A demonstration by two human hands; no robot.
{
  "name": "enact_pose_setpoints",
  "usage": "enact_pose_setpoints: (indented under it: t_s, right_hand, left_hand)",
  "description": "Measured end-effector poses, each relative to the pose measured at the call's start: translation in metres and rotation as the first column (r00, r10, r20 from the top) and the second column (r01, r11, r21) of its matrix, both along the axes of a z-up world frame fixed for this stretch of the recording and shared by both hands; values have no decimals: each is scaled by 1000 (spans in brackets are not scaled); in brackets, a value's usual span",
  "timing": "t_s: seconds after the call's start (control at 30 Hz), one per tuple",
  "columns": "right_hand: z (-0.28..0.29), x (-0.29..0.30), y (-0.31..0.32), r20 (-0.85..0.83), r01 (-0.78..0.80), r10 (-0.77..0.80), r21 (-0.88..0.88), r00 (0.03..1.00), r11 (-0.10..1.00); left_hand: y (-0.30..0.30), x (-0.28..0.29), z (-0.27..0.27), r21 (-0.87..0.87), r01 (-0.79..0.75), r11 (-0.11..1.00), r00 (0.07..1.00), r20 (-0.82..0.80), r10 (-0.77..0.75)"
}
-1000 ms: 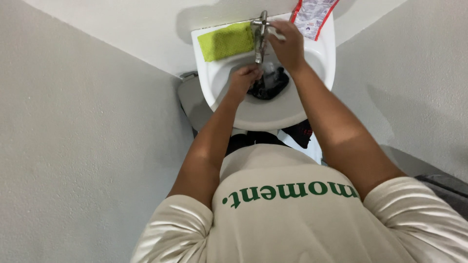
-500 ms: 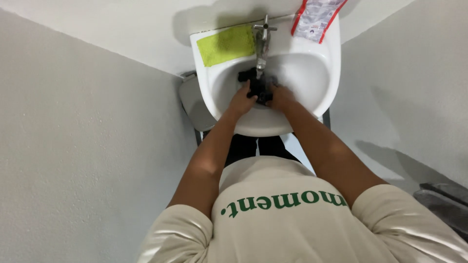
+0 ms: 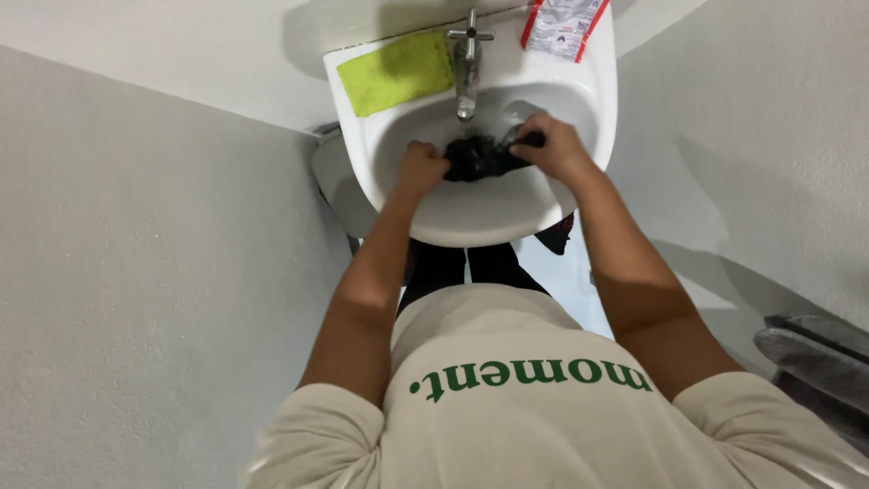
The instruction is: Hand wash a black piece of clothing in a sink using detergent.
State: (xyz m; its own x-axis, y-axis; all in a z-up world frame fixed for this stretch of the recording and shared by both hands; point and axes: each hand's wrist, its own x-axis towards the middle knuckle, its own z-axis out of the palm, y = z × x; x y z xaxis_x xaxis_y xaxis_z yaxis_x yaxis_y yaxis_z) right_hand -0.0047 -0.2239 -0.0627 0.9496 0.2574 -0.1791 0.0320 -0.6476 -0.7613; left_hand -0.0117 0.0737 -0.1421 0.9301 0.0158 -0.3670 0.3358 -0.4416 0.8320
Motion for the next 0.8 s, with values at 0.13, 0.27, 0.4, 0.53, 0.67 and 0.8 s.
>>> enact_pose_setpoints:
  t_s: [0.13,0.27,0.4,0.53,0.67,0.8]
  right_hand:
    - [-20,6,-7,-86,74,-97,-236,992,969]
    - [-36,9,18,-49,-53,34,-451,998,891]
    - [-87,15,51,-50,-295,359,-681,932,670]
    - [-117,10,75,-242,-442,389,-674,889,592]
    - [-135,2,59,-219,-493,462,-593,859,636]
    - [-140,8,39,-99,-304,301,-549,948,779]
  left_hand:
    - [16,-3,9,116,46,992,997,54,-52]
    - [-2,-6,13,448,162,879,947,181,-266]
    - [-40,-10,35,532,361,766,869,106,-484]
    - [-50,-14,4,596,519,612,799,-85,-595]
    - [-49,-7,-44,629,632,452,742,-323,-587]
    - [-37,0,-76,632,560,536,788,-207,-579]
